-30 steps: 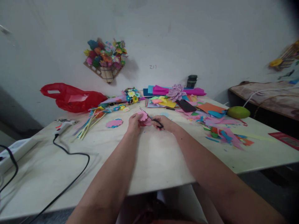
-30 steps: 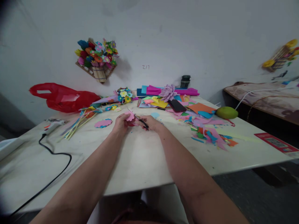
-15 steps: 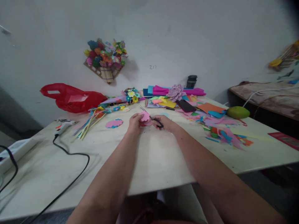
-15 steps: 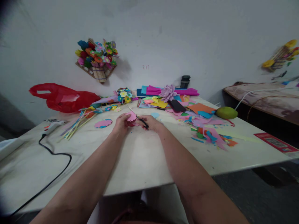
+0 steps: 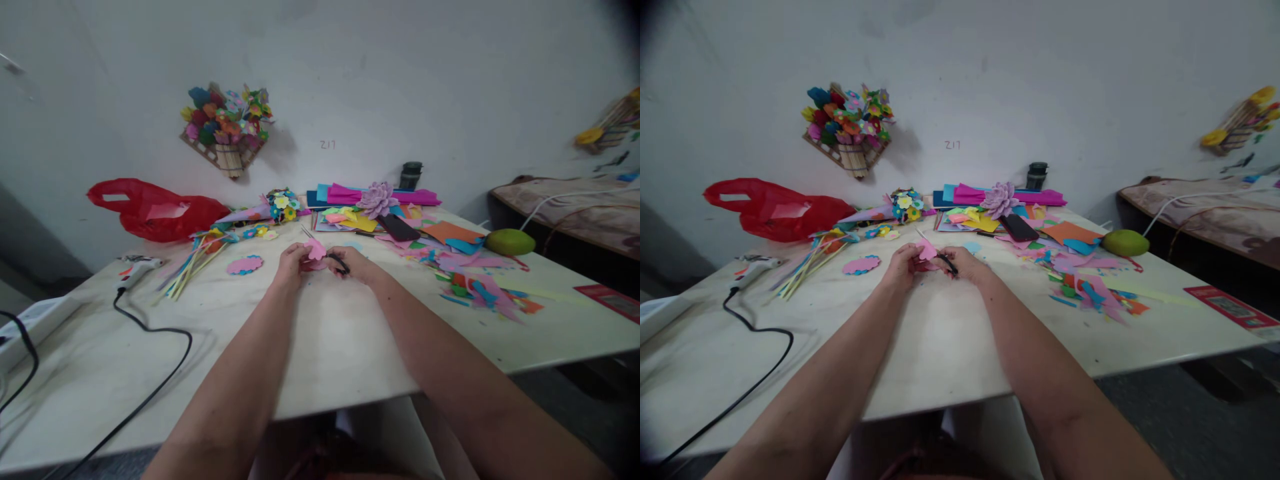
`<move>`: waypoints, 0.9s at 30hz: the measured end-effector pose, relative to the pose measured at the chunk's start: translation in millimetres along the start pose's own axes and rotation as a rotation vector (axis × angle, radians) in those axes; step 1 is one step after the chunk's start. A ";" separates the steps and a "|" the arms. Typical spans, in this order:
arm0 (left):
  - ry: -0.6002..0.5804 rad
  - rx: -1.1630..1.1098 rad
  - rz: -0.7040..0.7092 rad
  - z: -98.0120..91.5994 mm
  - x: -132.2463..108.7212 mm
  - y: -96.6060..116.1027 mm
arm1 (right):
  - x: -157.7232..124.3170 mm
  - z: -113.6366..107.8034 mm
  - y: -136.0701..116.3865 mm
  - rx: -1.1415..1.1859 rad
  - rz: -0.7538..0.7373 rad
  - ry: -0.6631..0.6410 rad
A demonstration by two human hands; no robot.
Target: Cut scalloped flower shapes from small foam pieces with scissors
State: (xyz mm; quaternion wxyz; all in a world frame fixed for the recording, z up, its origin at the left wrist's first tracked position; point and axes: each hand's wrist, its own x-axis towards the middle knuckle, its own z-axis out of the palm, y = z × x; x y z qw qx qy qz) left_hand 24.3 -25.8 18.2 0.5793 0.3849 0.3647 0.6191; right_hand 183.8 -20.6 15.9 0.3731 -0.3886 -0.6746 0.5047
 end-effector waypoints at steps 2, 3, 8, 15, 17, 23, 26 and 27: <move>-0.001 0.002 0.000 0.9 -0.9 0.6 | -0.1 0.5 -0.4 0.004 0.002 0.006; 0.003 -0.001 -0.001 1.1 -1.0 0.7 | 0.0 0.7 -0.4 0.007 0.001 0.006; 0.034 -0.018 0.004 -1.1 1.3 -0.5 | 2.3 1.2 2.4 0.008 0.007 0.031; -0.006 0.036 0.065 -5.3 5.2 -4.3 | 3.9 -3.1 3.8 0.036 0.051 0.203; -0.031 0.047 0.063 -5.9 5.3 -4.8 | 3.4 -5.1 3.0 0.069 0.058 0.232; -0.073 0.098 0.062 -8.0 6.7 -6.7 | 4.0 -8.2 1.3 0.250 -0.004 0.250; -0.086 0.118 0.059 -9.5 8.5 -9.0 | 3.8 -8.2 -0.9 0.295 -0.013 0.277; -0.094 0.120 0.058 -9.8 8.7 -9.5 | 3.4 -8.0 -1.9 0.303 -0.013 0.285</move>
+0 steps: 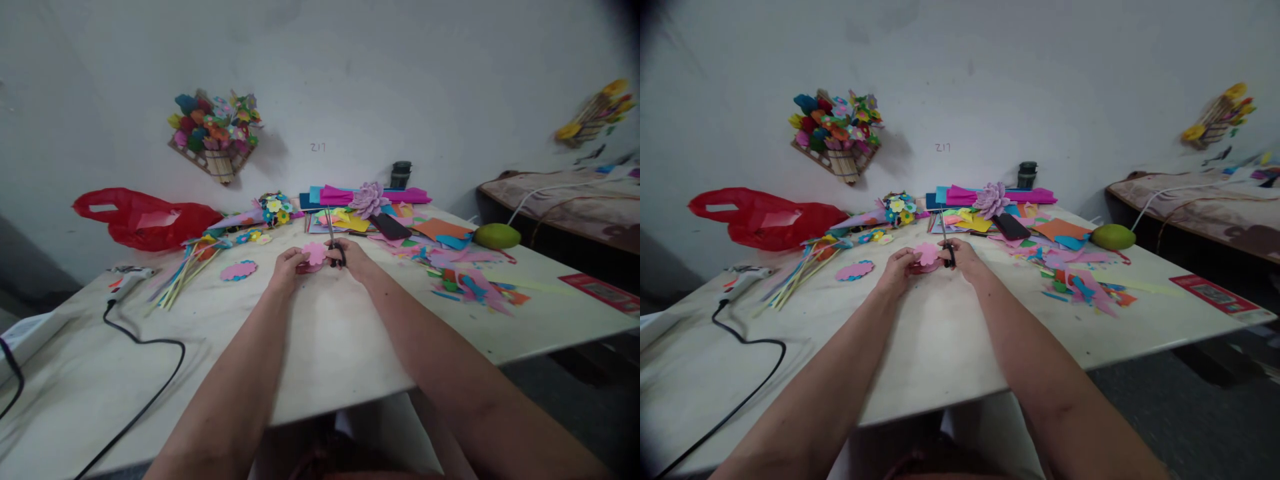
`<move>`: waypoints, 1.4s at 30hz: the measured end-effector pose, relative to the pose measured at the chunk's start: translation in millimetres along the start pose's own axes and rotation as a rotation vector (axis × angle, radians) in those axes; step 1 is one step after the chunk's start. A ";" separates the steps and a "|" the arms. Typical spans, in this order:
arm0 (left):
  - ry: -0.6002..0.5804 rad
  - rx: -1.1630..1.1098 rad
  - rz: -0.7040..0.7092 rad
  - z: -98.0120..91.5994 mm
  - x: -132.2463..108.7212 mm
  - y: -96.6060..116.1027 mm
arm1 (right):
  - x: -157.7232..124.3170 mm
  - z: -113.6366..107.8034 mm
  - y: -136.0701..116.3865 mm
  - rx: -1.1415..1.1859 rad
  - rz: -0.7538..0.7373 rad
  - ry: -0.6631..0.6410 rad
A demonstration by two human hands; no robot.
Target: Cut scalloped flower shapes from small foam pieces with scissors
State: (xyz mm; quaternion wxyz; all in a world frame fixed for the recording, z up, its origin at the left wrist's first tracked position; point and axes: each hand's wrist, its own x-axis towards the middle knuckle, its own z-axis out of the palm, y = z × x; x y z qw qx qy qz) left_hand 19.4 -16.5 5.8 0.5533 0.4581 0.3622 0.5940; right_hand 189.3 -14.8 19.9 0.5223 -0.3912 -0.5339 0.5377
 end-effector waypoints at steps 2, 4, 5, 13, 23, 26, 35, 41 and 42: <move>-0.022 0.000 0.000 0.1 -0.7 -0.4 | -0.9 1.0 -1.6 0.004 -0.004 0.017; -0.048 0.010 -0.008 1.0 -2.8 0.4 | -1.3 2.1 -2.6 0.000 -0.012 0.037; -0.058 0.020 -0.013 1.5 -4.1 1.0 | -1.2 2.6 -2.8 -0.002 -0.015 0.047; 0.022 0.001 -0.086 4.8 -2.7 4.9 | -0.2 4.0 -4.7 0.016 -0.054 0.113; -0.018 -0.002 -0.132 2.6 -0.4 5.1 | -1.0 8.0 -5.3 0.021 -0.074 0.067; -0.029 0.007 -0.096 2.1 -1.8 3.0 | 1.2 7.6 -1.7 0.027 -0.081 0.050; -0.016 0.004 -0.091 3.0 -4.1 5.3 | 0.0 7.2 -2.9 0.015 -0.077 0.050; -0.050 0.050 -0.096 3.9 -6.8 6.0 | 0.1 7.0 -2.5 0.035 -0.076 0.062; -0.041 0.042 -0.088 3.9 -6.8 6.2 | 0.2 6.6 -2.2 0.035 -0.078 0.061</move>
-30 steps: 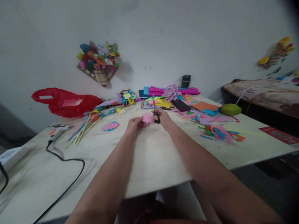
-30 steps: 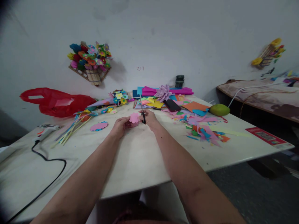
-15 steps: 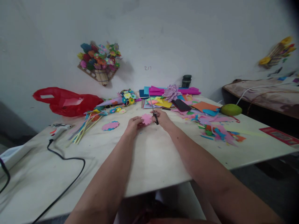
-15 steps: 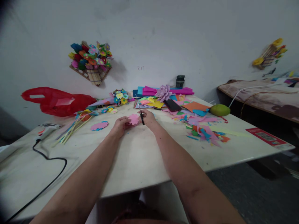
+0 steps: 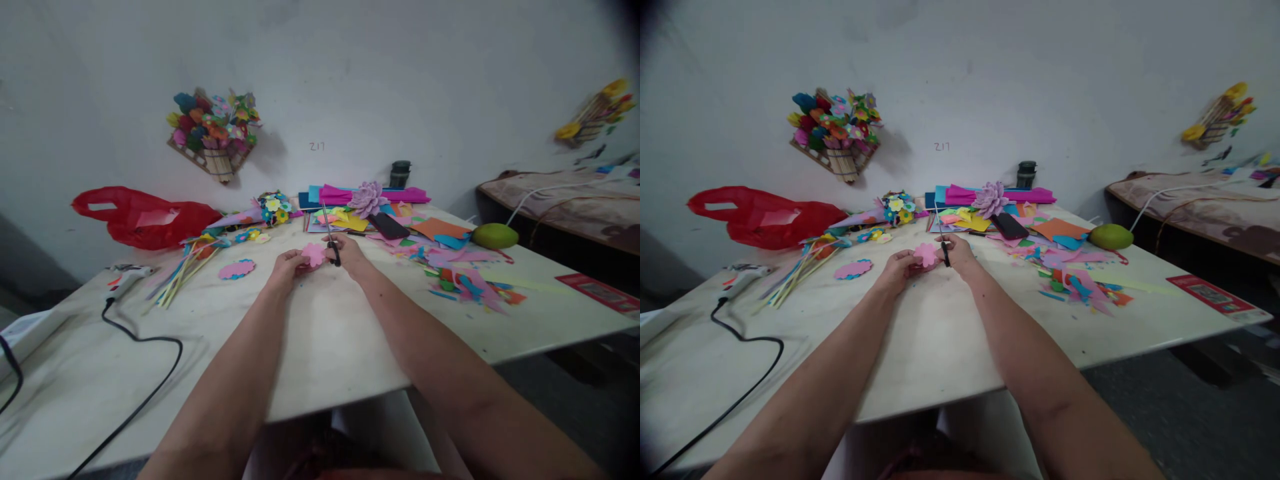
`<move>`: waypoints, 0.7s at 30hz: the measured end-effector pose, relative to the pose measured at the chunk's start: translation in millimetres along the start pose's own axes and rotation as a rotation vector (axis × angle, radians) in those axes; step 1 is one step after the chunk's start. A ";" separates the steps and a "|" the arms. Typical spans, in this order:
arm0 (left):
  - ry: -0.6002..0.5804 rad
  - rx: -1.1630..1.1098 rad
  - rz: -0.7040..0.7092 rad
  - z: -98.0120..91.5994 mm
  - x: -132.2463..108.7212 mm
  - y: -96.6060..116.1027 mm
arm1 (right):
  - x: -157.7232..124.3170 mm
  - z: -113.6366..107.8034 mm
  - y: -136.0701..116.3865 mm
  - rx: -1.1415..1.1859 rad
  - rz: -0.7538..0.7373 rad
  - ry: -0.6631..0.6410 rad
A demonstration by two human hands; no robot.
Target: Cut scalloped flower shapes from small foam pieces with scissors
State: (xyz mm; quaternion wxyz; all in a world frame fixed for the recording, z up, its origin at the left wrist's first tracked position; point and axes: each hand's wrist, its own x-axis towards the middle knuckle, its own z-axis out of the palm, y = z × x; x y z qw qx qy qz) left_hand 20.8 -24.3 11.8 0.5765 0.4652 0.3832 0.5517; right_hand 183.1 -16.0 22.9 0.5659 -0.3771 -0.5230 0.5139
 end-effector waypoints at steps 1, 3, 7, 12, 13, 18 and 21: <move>0.010 -0.010 0.008 -0.2 0.2 0.2 | -0.1 -0.5 0.1 -0.004 0.000 -0.003; 0.027 -0.023 0.019 -1.3 1.4 0.3 | -0.5 -2.0 -0.7 -0.019 0.016 -0.015; 0.019 -0.039 0.042 -4.9 6.0 -2.2 | -1.6 -5.8 -6.3 -0.011 0.082 0.021; -0.016 0.028 0.061 -6.7 9.1 -5.9 | -2.1 -5.7 -14.1 -0.016 0.134 0.117; -0.021 0.046 0.060 -6.3 8.6 -5.6 | -1.9 -5.3 -14.5 -0.024 0.138 0.126; -0.032 0.163 0.036 -1.7 3.2 -1.0 | 0.8 -6.4 -10.9 -0.008 0.053 0.091; -0.099 0.222 0.016 1.4 -0.1 0.4 | 1.1 -8.2 -8.7 0.023 -0.008 -0.001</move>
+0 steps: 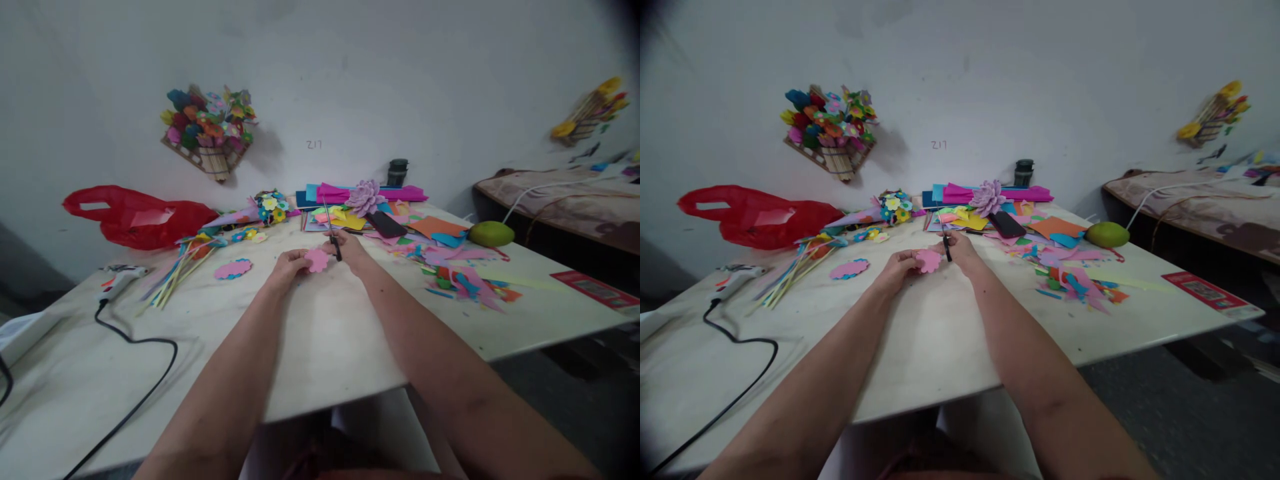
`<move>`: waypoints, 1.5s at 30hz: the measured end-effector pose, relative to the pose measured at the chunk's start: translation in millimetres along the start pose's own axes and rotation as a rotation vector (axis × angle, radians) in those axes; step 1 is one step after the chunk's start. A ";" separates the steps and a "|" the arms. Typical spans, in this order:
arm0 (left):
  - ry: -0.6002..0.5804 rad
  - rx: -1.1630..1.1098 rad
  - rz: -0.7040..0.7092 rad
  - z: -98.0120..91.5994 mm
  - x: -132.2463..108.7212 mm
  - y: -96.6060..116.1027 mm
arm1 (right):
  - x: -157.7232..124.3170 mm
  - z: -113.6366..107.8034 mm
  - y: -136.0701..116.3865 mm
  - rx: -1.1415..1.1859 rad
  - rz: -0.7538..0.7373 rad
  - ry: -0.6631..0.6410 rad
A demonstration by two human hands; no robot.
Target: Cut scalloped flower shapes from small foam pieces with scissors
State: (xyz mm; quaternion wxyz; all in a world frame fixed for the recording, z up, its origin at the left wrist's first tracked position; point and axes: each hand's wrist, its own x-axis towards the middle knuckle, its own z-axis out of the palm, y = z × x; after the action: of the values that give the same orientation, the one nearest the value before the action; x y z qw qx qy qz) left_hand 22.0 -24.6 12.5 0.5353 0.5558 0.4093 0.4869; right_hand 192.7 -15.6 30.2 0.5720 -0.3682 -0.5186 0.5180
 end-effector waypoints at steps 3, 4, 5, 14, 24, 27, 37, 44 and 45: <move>-0.042 0.023 -0.024 2.9 -2.4 0.9 | -1.6 0.1 0.3 -0.026 -0.003 -0.103; -0.046 0.023 -0.029 3.7 -3.1 1.2 | -2.0 0.5 0.4 -0.037 0.000 -0.121; -0.045 0.019 -0.033 4.3 -3.5 1.6 | -2.3 0.9 0.5 -0.045 0.003 -0.127; 0.140 -0.107 0.011 -0.7 2.1 -0.4 | -0.9 4.1 6.0 -0.019 0.053 -0.061; 0.142 -0.240 0.017 -2.7 3.9 -4.3 | -4.0 5.9 6.5 -0.104 0.143 -0.055; 0.104 -0.211 -0.009 -2.3 2.8 -4.2 | -2.7 3.8 3.9 -0.081 0.120 -0.011; 0.087 -0.171 -0.037 -1.2 2.2 -4.4 | -2.6 9.9 9.0 -0.033 0.084 -0.028; 0.142 -0.168 0.004 -2.4 3.9 -3.6 | -1.4 7.2 7.8 -0.043 0.070 0.013; 0.130 -0.147 0.001 -1.9 3.2 -3.1 | -1.2 6.8 7.0 -0.042 0.070 0.028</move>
State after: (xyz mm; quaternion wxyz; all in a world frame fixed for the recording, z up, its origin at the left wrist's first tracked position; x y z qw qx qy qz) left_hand 21.0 -20.8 9.7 0.5468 0.4822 0.4063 0.5509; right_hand 184.7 -16.2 24.5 0.5528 -0.4050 -0.5081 0.5217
